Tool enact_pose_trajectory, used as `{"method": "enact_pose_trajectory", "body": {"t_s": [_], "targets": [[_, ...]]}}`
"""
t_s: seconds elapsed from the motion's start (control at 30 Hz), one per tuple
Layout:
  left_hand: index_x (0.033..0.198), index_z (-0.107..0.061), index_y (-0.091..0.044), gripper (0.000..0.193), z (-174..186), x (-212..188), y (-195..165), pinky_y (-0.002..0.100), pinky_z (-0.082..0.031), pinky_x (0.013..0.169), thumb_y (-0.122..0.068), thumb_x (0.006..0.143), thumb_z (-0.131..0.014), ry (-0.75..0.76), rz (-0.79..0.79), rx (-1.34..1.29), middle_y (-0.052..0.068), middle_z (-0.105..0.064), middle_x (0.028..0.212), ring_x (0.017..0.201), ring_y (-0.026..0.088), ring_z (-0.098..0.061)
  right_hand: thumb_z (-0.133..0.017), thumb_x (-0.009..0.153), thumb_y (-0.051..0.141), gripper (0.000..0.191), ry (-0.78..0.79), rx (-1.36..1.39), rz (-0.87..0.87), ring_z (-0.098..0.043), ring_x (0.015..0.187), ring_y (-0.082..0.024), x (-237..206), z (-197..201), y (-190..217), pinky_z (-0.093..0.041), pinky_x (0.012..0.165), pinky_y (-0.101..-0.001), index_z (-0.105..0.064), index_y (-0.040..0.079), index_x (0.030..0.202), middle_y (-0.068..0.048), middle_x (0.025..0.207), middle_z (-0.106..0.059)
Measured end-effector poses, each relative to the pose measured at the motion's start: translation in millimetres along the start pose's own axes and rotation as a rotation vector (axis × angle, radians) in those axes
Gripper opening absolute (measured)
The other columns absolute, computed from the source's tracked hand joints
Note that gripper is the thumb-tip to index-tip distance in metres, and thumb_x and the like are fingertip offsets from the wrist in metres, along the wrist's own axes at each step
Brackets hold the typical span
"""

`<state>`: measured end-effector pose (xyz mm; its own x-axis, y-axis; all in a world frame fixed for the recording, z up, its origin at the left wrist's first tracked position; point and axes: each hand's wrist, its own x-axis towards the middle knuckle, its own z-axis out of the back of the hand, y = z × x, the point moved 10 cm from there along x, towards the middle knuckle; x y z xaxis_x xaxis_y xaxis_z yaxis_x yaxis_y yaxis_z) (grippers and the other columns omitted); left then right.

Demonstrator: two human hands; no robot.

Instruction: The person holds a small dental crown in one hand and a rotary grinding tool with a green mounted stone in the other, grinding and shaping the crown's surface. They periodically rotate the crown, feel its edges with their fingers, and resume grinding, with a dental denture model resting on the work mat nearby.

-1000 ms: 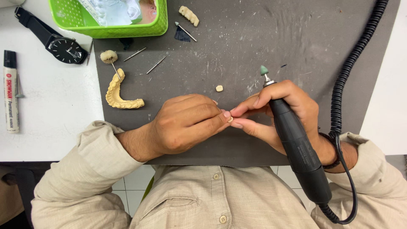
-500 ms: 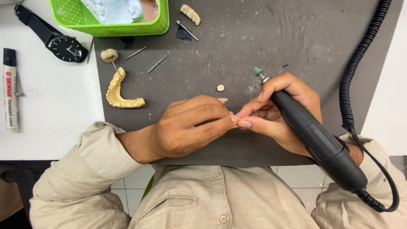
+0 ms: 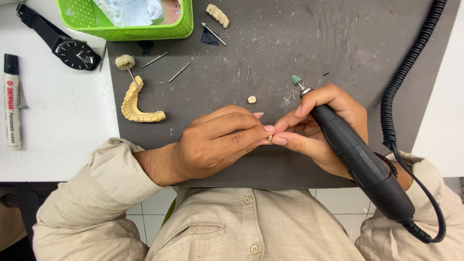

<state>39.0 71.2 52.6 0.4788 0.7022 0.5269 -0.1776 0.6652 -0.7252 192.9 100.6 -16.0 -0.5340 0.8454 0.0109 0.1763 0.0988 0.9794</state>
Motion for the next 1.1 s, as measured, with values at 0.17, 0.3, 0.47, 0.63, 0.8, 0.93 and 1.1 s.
{"method": "enact_pose_trajectory", "body": {"t_s": [0.17,0.3,0.47,0.63,0.8,0.93,1.1], "targets": [[0.112,-0.073,-0.001,0.023,3.0,-2.1,15.2,0.031,-0.063,0.080,-0.006,0.094,-0.085,-0.067,0.205,-0.064,0.010,-0.071,0.103,0.094,0.022,-0.075,-0.066,0.106,0.035,0.044,0.022,0.193,0.078,-0.077,0.095,-0.023,-1.2,6.2,16.7,-0.071,0.082,-0.0353,-0.055,0.000,0.129,-0.017,0.105,-0.072],[0.114,-0.073,-0.004,0.021,-5.0,-4.6,22.0,0.027,-0.062,0.078,-0.008,0.096,-0.083,-0.013,0.304,-0.125,0.008,-0.073,0.108,0.094,0.017,-0.075,-0.067,0.103,0.033,0.039,-0.018,0.108,0.117,-0.071,0.092,-0.020,-3.7,15.2,36.3,-0.068,0.076,-0.0325,-0.068,-0.002,0.118,-0.012,0.115,-0.061],[0.115,-0.073,-0.003,0.021,-10.9,-4.2,22.9,0.028,-0.061,0.077,-0.009,0.097,-0.081,0.035,0.315,-0.144,0.008,-0.072,0.108,0.093,0.017,-0.073,-0.077,0.088,0.008,0.019,-0.011,-0.206,0.105,-0.076,0.088,-0.020,-5.0,13.8,52.1,-0.070,0.079,-0.0315,-0.067,0.000,0.101,-0.012,0.109,-0.064],[0.116,-0.072,-0.003,0.020,-15.3,-2.1,21.6,0.030,-0.060,0.078,-0.009,0.099,-0.079,0.074,0.313,-0.149,0.008,-0.070,0.107,0.093,0.020,-0.072,-0.084,0.078,-0.004,0.029,0.053,-0.316,0.249,-0.076,0.098,-0.024,-4.6,2.6,59.6,-0.069,0.089,-0.0321,-0.067,0.002,0.101,-0.011,0.104,-0.065],[0.116,-0.072,-0.004,0.019,-17.4,-2.3,22.9,0.030,-0.060,0.077,-0.009,0.098,-0.078,0.105,0.326,-0.188,0.007,-0.071,0.107,0.092,0.019,-0.073,-0.082,0.082,-0.005,0.030,0.095,-0.323,0.259,-0.076,0.108,-0.029,-6.0,-1.6,56.1,-0.068,0.098,-0.0367,-0.067,0.002,0.107,-0.009,0.098,-0.066],[0.116,-0.072,-0.003,0.020,-17.3,-2.4,23.4,0.030,-0.060,0.076,-0.008,0.097,-0.079,0.107,0.324,-0.199,0.007,-0.071,0.107,0.091,0.020,-0.072,-0.081,0.083,-0.007,0.029,0.094,-0.269,0.229,-0.075,0.111,-0.031,-6.3,-4.0,50.9,-0.065,0.103,-0.0394,-0.067,0.002,0.107,-0.010,0.100,-0.067],[0.117,-0.072,-0.003,0.022,-17.1,-2.5,22.7,0.029,-0.061,0.078,-0.008,0.097,-0.079,0.103,0.310,-0.207,0.007,-0.071,0.109,0.094,0.020,-0.073,-0.082,0.082,-0.007,0.029,0.112,-0.287,0.263,-0.075,0.114,-0.031,-5.9,-5.5,50.3,-0.066,0.101,-0.0381,-0.068,0.002,0.106,-0.011,0.100,-0.069]]}}
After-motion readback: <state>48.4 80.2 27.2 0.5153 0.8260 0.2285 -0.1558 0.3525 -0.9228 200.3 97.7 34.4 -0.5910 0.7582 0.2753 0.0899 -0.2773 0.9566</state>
